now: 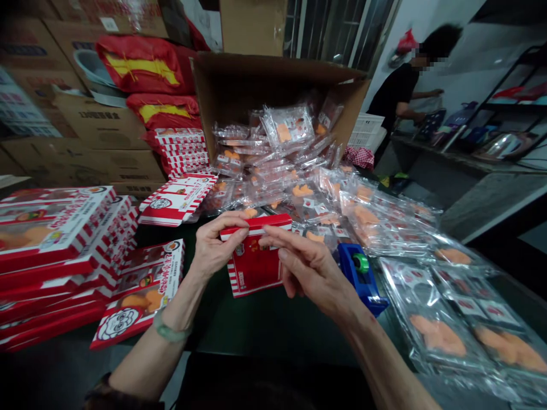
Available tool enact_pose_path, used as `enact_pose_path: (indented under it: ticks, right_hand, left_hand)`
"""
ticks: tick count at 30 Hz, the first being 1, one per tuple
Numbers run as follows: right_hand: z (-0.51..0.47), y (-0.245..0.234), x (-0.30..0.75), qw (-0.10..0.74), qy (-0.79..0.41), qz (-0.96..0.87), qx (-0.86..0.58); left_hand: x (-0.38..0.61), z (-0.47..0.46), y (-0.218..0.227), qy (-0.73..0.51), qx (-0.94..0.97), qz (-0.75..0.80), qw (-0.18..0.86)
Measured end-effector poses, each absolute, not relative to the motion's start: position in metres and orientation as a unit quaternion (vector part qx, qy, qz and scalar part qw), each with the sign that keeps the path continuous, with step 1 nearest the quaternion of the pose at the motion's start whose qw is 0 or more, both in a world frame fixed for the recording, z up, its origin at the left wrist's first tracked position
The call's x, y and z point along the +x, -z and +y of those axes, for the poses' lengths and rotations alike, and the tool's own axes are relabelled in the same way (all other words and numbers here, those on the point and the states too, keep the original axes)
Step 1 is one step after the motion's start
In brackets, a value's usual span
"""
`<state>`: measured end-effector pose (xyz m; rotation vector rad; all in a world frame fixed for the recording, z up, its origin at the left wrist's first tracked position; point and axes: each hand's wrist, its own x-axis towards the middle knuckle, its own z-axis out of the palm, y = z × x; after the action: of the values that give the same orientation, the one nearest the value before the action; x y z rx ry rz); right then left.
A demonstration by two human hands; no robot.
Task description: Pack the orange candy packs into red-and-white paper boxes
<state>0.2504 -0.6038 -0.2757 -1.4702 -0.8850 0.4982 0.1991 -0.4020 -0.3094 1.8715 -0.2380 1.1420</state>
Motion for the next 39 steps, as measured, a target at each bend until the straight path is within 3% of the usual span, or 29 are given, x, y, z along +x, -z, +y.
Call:
enact_pose_path:
  ticks: [8, 13, 18, 28, 39]
  right_hand:
    - [-0.619, 0.257, 0.253, 0.407, -0.011, -0.497, -0.766]
    - [-0.616, 0.259, 0.266, 0.312, 0.009, -0.527, -0.791]
    - [-0.611, 0.267, 0.28, 0.285, -0.027, -0.541, -0.791]
    - [-0.623, 0.279, 0.291, 0.325, -0.094, -0.54, -0.771]
    - [-0.615, 0.295, 0.288, 0.241, 0.027, -0.517, -0.821]
  left_hand:
    - [0.211, -0.396, 0.3, -0.386, 0.742, -0.07, 0.544]
    - [0.215, -0.4, 0.301, -0.337, 0.734, -0.069, 0.586]
    - [0.216, -0.404, 0.306, -0.268, 0.709, -0.042, 0.651]
    - [0.222, -0.406, 0.313, -0.208, 0.666, 0.005, 0.717]
    - [0.22, -0.41, 0.314, -0.188, 0.628, -0.011, 0.755]
